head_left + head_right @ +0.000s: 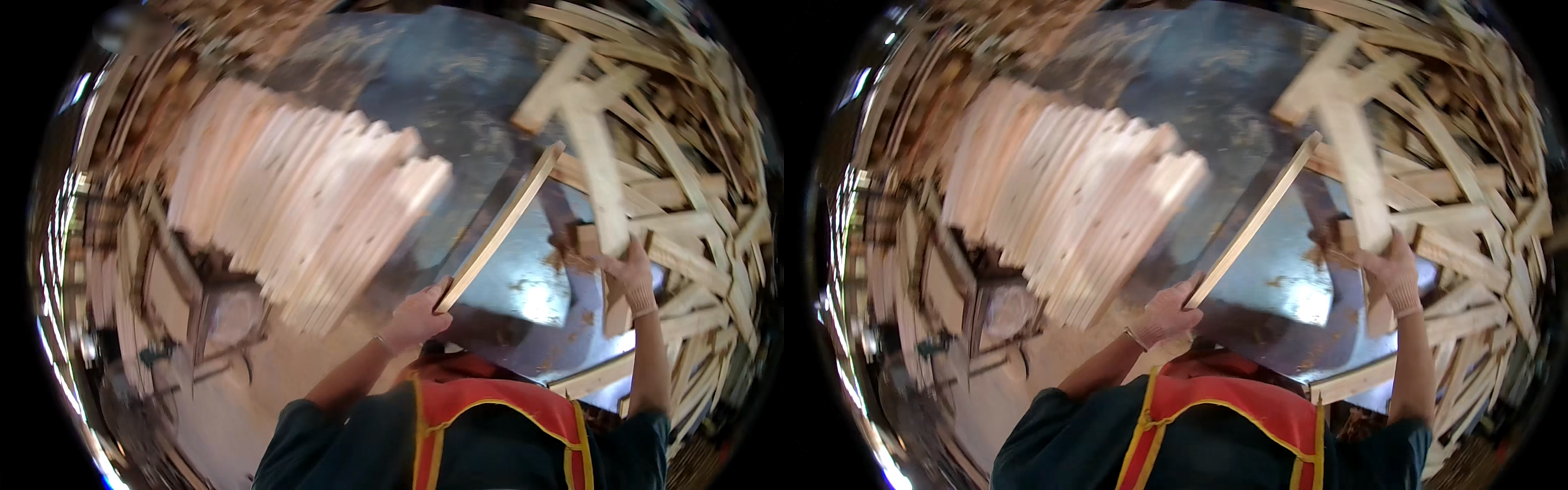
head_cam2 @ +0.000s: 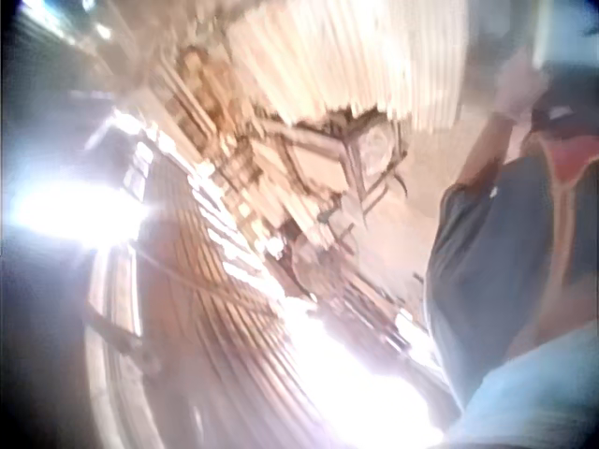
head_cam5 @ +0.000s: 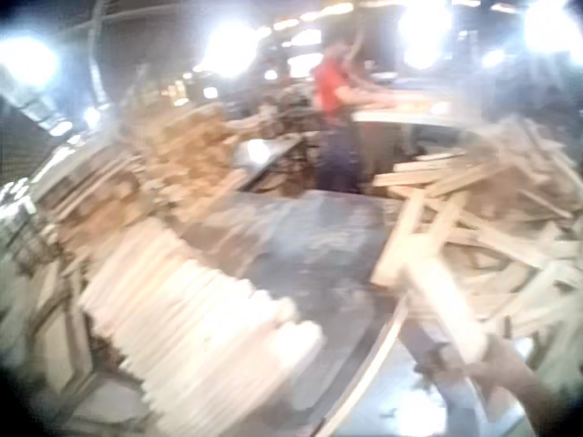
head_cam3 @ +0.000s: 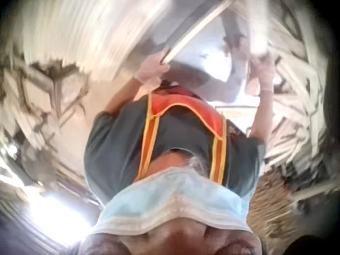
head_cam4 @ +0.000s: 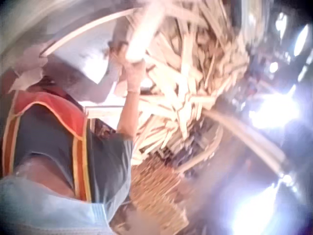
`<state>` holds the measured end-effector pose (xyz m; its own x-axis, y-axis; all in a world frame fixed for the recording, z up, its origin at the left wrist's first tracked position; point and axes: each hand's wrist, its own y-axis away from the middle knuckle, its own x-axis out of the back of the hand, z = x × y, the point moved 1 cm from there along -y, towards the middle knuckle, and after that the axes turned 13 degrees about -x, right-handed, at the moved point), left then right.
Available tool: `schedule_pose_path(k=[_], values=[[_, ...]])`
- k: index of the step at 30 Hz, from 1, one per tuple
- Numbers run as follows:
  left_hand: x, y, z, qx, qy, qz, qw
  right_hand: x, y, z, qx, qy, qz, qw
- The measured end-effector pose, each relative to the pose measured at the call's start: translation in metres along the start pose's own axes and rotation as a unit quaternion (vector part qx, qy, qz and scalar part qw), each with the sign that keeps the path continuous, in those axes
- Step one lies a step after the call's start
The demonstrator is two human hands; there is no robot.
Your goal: The person sorts wooden planks on a metal table, picking them up from a pile and arranging them into a neat stack. The person handles the planks by hand, moving them from a disorganized pile to an organized stack.
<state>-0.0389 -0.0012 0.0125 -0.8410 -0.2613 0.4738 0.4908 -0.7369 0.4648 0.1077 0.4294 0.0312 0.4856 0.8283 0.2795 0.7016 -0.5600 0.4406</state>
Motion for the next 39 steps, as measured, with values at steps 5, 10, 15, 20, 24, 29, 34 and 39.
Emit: schedule_pose_path(k=[5, 10, 15, 20, 24, 29, 34, 39], values=[[0.006, 0.071, -0.07, -0.083, -0.3, 0.234, 0.921, -0.146, 0.037, 0.05, -0.07, -0.175, -0.054, 0.981], [0.029, 0.14, -0.163, 0.063, -0.42, 0.383, 0.82, -0.322, 0.074, 0.079, -0.086, -0.051, -0.072, 0.992], [0.126, 0.2, -0.197, 0.175, 0.121, 0.658, 0.722, -0.403, 0.084, 0.035, -0.024, -0.065, -0.208, 0.976], [0.109, 0.173, -0.285, 0.099, 0.632, 0.611, 0.466, -0.388, 0.043, 0.042, -0.059, -0.137, -0.08, 0.986], [0.026, 0.188, -0.211, 0.096, 0.693, 0.456, 0.551, -0.351, 0.028, 0.006, -0.078, -0.125, -0.083, 0.986], [0.041, 0.187, -0.198, 0.064, 0.323, 0.269, 0.905, -0.319, 0.009, 0.018, -0.08, -0.249, -0.044, 0.964], [0.148, 0.08, -0.151, 0.098, 0.121, 0.27, 0.95, -0.293, -0.011, -0.002, -0.083, -0.129, -0.066, 0.986], [0.127, -0.042, -0.095, 0.156, 0.11, 0.168, 0.967, -0.279, -0.082, 0.016, -0.125, 0.053, -0.14, 0.981]])
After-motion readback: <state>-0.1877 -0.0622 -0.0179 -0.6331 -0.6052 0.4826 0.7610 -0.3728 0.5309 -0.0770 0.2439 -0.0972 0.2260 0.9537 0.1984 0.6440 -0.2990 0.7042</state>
